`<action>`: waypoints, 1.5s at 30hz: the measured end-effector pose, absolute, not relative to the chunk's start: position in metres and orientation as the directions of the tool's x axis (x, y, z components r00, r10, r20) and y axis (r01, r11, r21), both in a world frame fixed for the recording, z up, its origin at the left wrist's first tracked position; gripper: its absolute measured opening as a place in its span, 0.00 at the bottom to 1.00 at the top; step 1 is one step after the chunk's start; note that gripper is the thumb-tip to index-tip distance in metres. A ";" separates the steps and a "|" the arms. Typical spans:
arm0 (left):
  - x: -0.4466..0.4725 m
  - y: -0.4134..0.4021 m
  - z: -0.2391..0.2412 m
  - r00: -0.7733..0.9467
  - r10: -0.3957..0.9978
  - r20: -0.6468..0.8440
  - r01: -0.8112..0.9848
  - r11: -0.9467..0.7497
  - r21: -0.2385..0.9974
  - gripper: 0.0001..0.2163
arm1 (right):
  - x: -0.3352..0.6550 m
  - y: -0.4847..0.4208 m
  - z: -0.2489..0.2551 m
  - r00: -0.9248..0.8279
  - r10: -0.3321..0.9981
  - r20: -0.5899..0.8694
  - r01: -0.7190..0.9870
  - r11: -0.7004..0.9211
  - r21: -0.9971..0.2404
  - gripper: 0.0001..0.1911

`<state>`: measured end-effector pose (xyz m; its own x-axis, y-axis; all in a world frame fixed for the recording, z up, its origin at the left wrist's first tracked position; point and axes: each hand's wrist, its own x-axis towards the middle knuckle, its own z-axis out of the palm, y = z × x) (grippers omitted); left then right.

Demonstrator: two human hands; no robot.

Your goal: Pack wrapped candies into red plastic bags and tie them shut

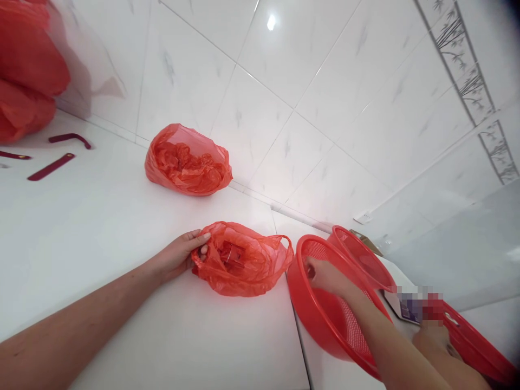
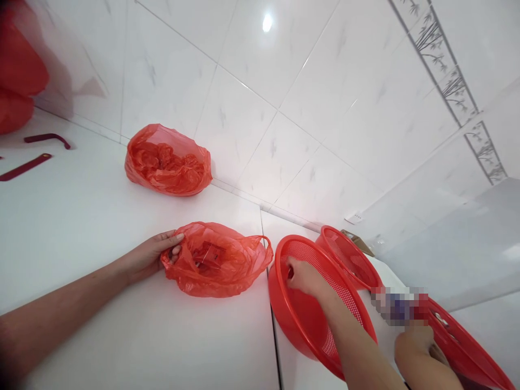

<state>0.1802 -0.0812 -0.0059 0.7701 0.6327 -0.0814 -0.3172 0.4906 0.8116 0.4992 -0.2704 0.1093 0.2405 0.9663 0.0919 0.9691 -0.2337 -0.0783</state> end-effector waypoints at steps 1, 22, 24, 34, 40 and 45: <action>0.180 -0.081 -0.005 0.777 0.624 -0.079 -0.313 0.493 0.812 0.16 | 0.500 -0.270 0.119 0.260 0.961 0.088 0.963 -0.253 -0.088 0.04; 0.181 -0.082 -0.007 0.767 0.641 -0.031 -0.362 0.471 0.804 0.16 | 0.423 -0.180 0.120 0.159 0.967 0.200 0.954 -0.203 0.221 0.24; 0.179 -0.083 -0.005 0.760 0.650 -0.022 -0.363 0.451 0.815 0.16 | 0.432 -0.185 0.115 0.228 0.933 0.278 0.905 -0.308 0.294 0.28; 0.146 -0.106 0.049 0.700 0.713 -0.044 -0.186 0.242 0.952 0.33 | 0.450 -0.210 0.134 0.428 0.895 0.128 0.901 -0.411 -0.136 0.13; 0.160 -0.096 0.142 0.335 0.904 0.266 -0.425 -0.107 0.899 0.26 | 0.459 -0.239 0.186 0.566 0.824 0.021 0.440 -0.281 -0.853 0.13; 0.159 -0.101 0.199 0.409 0.737 0.538 -0.370 -0.405 0.836 0.23 | 0.457 -0.260 0.198 0.616 0.772 0.157 0.267 -0.017 -0.964 0.13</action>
<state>0.1592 -0.1014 0.1990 0.4088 0.7370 0.5382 -0.3705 -0.4049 0.8359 0.4568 -0.2603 0.1983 0.6162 0.7718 0.1568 0.2669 -0.0173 -0.9636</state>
